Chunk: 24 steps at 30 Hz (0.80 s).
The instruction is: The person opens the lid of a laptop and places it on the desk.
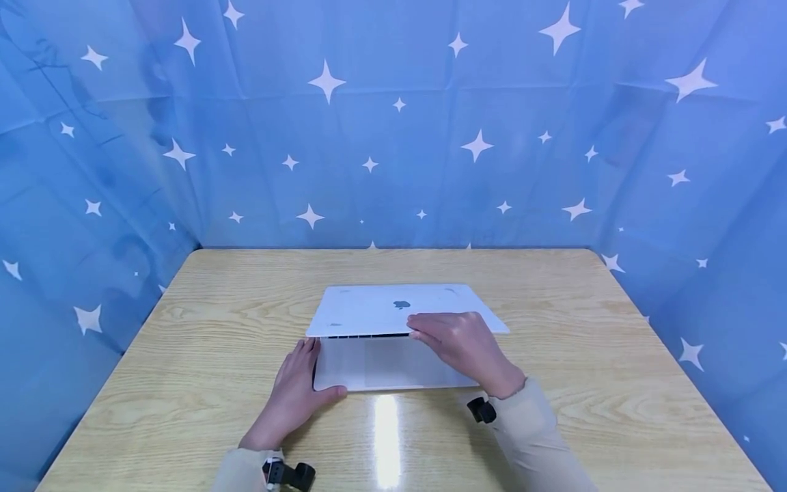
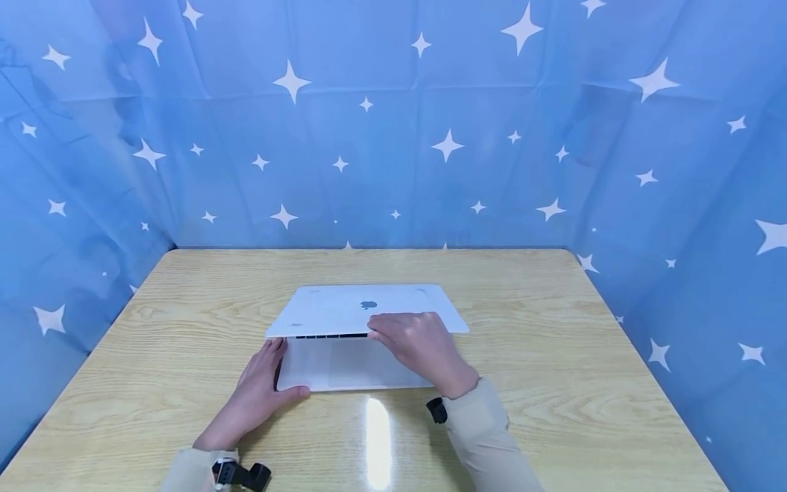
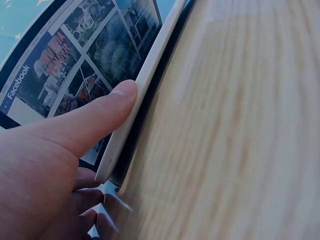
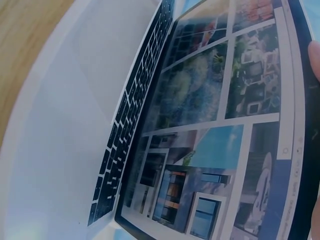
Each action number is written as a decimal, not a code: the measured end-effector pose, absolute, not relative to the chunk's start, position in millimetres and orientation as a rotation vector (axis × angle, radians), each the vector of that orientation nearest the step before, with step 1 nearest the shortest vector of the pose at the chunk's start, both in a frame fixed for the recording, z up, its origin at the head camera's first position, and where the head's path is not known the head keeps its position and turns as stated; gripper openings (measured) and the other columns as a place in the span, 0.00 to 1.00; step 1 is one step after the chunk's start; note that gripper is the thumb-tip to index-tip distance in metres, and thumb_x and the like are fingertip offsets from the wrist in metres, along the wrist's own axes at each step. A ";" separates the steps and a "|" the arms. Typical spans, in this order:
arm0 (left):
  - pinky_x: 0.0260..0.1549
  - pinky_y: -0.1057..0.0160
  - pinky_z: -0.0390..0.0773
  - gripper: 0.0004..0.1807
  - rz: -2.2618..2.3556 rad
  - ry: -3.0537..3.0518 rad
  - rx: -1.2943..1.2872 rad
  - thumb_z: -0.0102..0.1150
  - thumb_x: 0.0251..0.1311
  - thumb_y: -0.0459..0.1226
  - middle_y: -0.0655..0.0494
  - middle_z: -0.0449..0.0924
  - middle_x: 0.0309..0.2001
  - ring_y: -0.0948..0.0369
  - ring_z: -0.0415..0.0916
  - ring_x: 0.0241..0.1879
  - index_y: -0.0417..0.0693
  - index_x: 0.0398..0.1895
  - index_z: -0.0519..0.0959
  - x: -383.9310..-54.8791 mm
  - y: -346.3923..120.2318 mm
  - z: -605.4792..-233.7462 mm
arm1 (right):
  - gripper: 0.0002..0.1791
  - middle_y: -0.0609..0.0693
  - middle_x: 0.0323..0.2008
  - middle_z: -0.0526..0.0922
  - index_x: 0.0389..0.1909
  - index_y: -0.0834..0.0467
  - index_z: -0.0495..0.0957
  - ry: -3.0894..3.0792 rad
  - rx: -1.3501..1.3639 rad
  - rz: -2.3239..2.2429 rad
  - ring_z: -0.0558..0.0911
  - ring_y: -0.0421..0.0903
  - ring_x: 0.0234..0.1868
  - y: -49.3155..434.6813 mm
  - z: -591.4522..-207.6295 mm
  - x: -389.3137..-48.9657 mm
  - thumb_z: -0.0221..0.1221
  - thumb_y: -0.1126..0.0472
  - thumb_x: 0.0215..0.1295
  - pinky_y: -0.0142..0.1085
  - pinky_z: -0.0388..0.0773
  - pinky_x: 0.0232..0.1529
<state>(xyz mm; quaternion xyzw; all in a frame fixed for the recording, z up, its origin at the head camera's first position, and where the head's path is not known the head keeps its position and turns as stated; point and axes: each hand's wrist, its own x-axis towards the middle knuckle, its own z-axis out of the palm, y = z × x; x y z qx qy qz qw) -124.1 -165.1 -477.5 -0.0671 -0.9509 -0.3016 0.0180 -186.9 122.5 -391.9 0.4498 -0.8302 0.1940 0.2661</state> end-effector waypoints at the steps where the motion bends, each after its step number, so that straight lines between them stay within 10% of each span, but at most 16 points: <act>1: 0.61 0.44 0.41 0.59 -0.938 -2.953 -0.208 0.58 0.38 0.64 0.37 0.47 0.66 0.44 0.38 0.66 0.33 0.65 0.51 -124.2 -165.3 -477.4 | 0.12 0.45 0.38 0.83 0.41 0.54 0.82 -2.242 1.218 0.526 0.81 0.38 0.39 122.1 -391.1 -187.2 0.59 0.55 0.57 0.35 0.79 0.36; 24: 0.61 0.45 0.41 0.58 -0.929 -2.952 -0.197 0.60 0.38 0.63 0.38 0.47 0.67 0.44 0.37 0.66 0.33 0.65 0.51 -125.1 -165.7 -480.5 | 0.11 0.43 0.35 0.83 0.40 0.52 0.82 -2.284 1.215 0.526 0.81 0.37 0.36 122.6 -381.1 -194.4 0.59 0.55 0.57 0.33 0.79 0.35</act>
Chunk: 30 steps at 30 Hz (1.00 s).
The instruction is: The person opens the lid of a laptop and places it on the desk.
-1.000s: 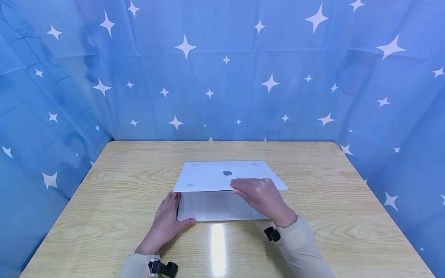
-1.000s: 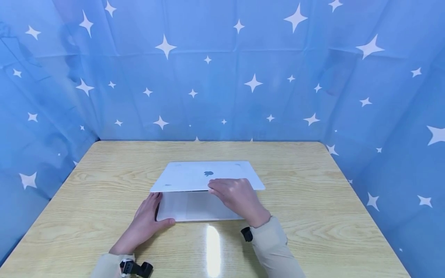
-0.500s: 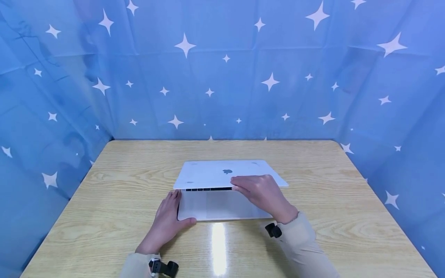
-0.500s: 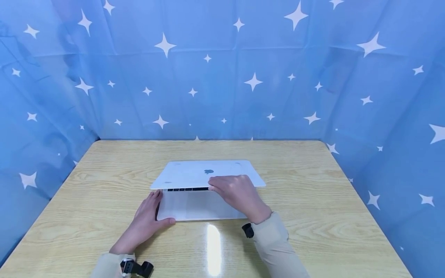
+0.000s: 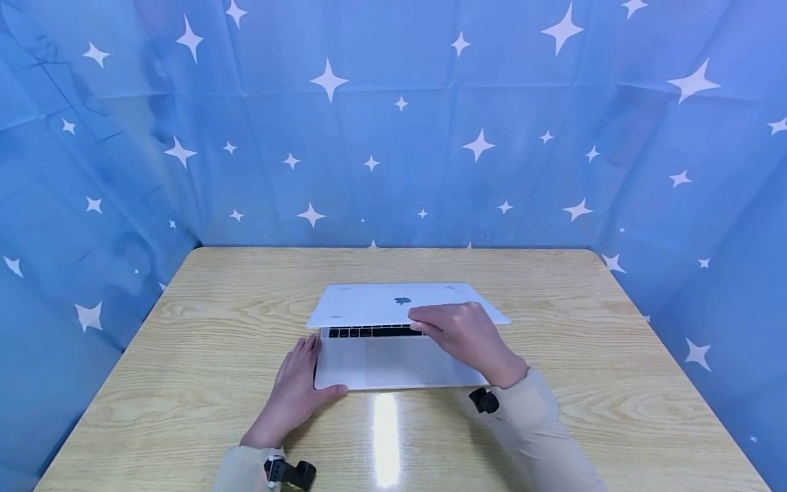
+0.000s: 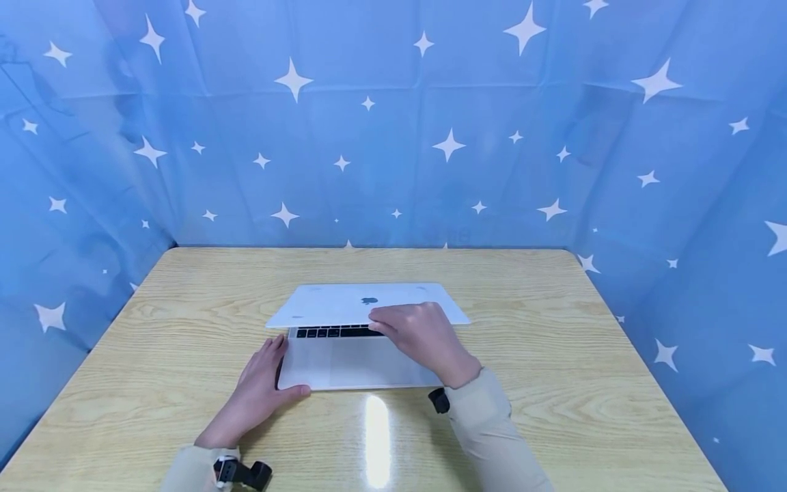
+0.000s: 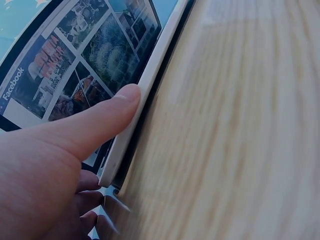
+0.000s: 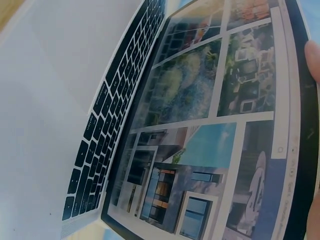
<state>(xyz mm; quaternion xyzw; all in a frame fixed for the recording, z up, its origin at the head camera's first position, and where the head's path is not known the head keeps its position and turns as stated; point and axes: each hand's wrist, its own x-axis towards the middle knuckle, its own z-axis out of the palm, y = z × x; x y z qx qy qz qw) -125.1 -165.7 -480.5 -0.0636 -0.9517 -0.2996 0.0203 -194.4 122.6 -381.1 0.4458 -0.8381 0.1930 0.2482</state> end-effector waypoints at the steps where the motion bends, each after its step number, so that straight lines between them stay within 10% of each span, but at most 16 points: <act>1: 0.61 0.45 0.41 0.58 -0.930 -2.955 -0.195 0.60 0.38 0.63 0.38 0.47 0.67 0.44 0.37 0.66 0.33 0.65 0.51 -125.0 -165.6 -480.5 | 0.11 0.43 0.35 0.83 0.39 0.51 0.82 -2.287 1.215 0.526 0.81 0.37 0.36 122.4 -380.7 -194.7 0.59 0.55 0.57 0.33 0.79 0.34; 30: 0.61 0.44 0.40 0.57 -0.926 -2.992 -0.165 0.60 0.39 0.63 0.38 0.46 0.67 0.44 0.37 0.66 0.34 0.65 0.52 -125.7 -162.7 -476.3 | 0.09 0.42 0.29 0.84 0.36 0.51 0.83 -2.231 1.208 0.557 0.80 0.34 0.26 122.2 -371.5 -209.5 0.62 0.58 0.53 0.27 0.74 0.22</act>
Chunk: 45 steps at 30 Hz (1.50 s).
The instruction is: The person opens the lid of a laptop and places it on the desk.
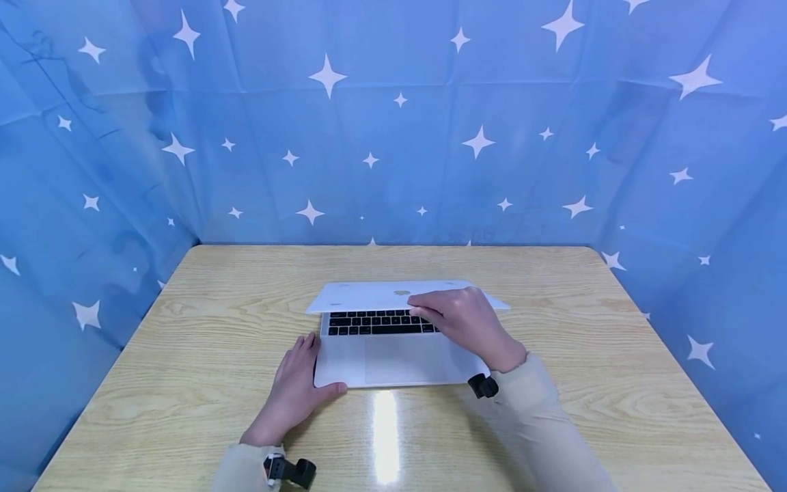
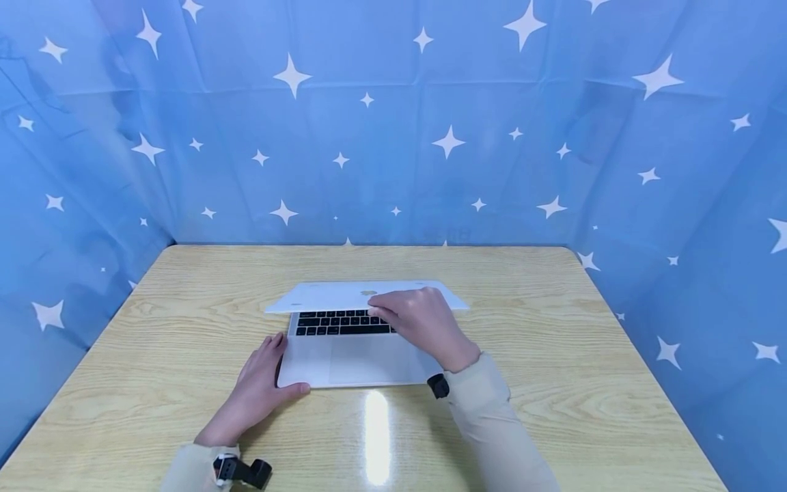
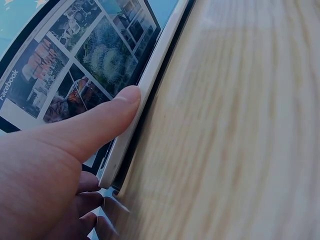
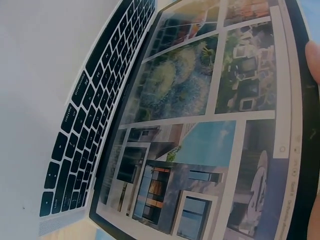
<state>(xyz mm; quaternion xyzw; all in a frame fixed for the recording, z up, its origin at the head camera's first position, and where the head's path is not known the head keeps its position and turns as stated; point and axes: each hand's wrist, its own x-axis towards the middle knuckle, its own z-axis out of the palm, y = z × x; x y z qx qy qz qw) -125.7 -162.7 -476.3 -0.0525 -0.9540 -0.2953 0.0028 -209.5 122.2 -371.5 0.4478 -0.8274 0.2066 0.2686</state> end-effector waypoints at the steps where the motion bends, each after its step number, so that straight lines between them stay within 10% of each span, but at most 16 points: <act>1: 0.61 0.44 0.40 0.57 -0.928 -2.990 -0.162 0.60 0.39 0.63 0.38 0.46 0.67 0.44 0.37 0.66 0.34 0.65 0.52 -125.8 -162.6 -476.4 | 0.09 0.41 0.29 0.84 0.36 0.52 0.83 -2.235 1.208 0.561 0.80 0.34 0.26 122.0 -370.9 -209.8 0.62 0.57 0.54 0.27 0.74 0.22; 45: 0.61 0.45 0.40 0.56 -0.922 -2.996 -0.156 0.60 0.39 0.62 0.40 0.47 0.67 0.45 0.37 0.66 0.35 0.66 0.52 -125.3 -162.1 -474.0 | 0.08 0.44 0.27 0.84 0.35 0.53 0.83 -2.296 1.230 0.556 0.79 0.34 0.22 118.9 -350.7 -229.1 0.58 0.57 0.58 0.29 0.76 0.27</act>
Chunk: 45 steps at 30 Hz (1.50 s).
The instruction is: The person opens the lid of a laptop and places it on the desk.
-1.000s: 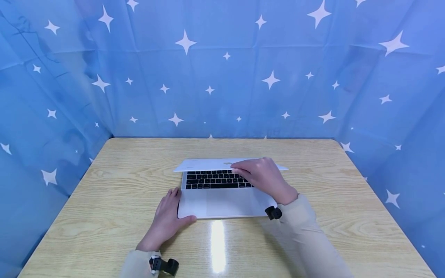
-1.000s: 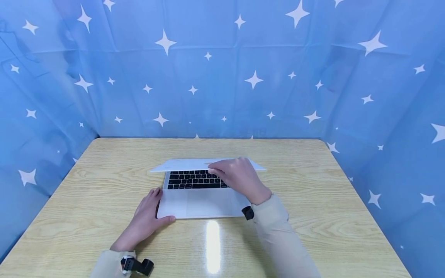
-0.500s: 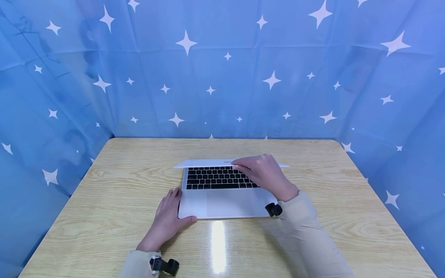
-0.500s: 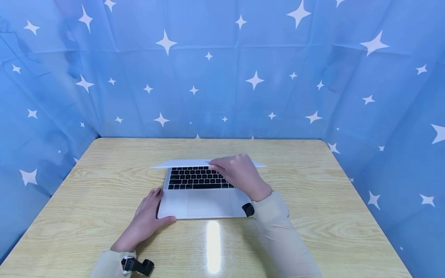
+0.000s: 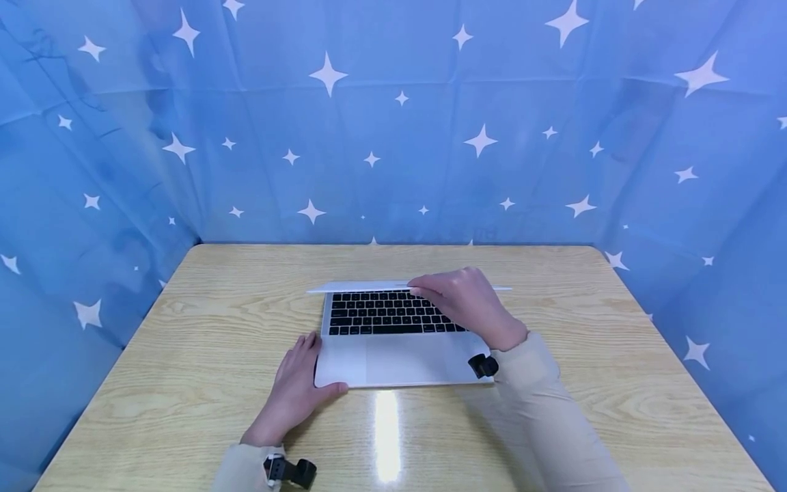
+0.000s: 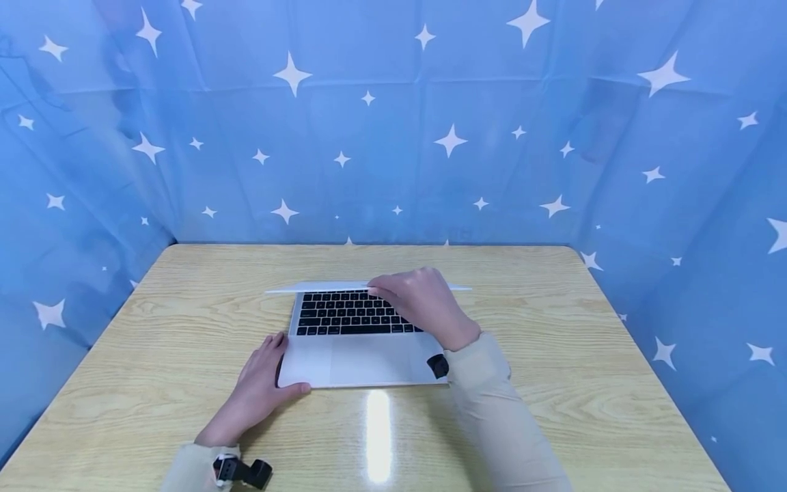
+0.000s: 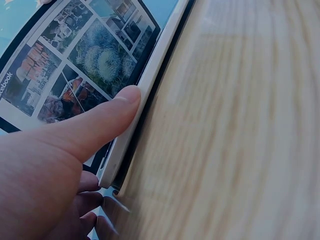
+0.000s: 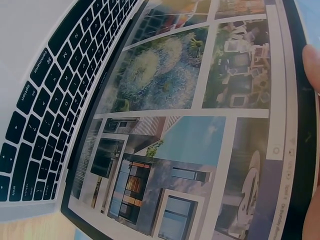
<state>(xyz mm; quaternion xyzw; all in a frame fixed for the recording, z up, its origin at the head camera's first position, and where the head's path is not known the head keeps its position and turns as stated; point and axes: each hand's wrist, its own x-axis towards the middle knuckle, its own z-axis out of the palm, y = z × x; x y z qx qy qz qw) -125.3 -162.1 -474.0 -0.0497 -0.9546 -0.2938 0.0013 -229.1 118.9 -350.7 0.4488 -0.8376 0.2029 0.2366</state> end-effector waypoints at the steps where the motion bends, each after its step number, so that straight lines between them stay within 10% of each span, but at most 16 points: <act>1: 0.62 0.45 0.40 0.57 -0.922 -2.998 -0.155 0.60 0.39 0.62 0.40 0.47 0.67 0.45 0.37 0.66 0.35 0.66 0.52 -125.1 -162.2 -474.1 | 0.08 0.44 0.27 0.84 0.35 0.53 0.83 -2.297 1.233 0.556 0.79 0.34 0.22 119.0 -350.2 -229.6 0.58 0.57 0.58 0.29 0.77 0.27; 45: 0.61 0.44 0.39 0.57 -0.945 -2.999 -0.162 0.60 0.39 0.63 0.40 0.45 0.68 0.45 0.38 0.66 0.36 0.66 0.51 -126.3 -164.4 -474.1 | 0.15 0.43 0.23 0.81 0.40 0.50 0.81 -2.606 1.197 0.593 0.62 0.37 0.11 117.3 -318.5 -261.0 0.50 0.49 0.63 0.33 0.66 0.23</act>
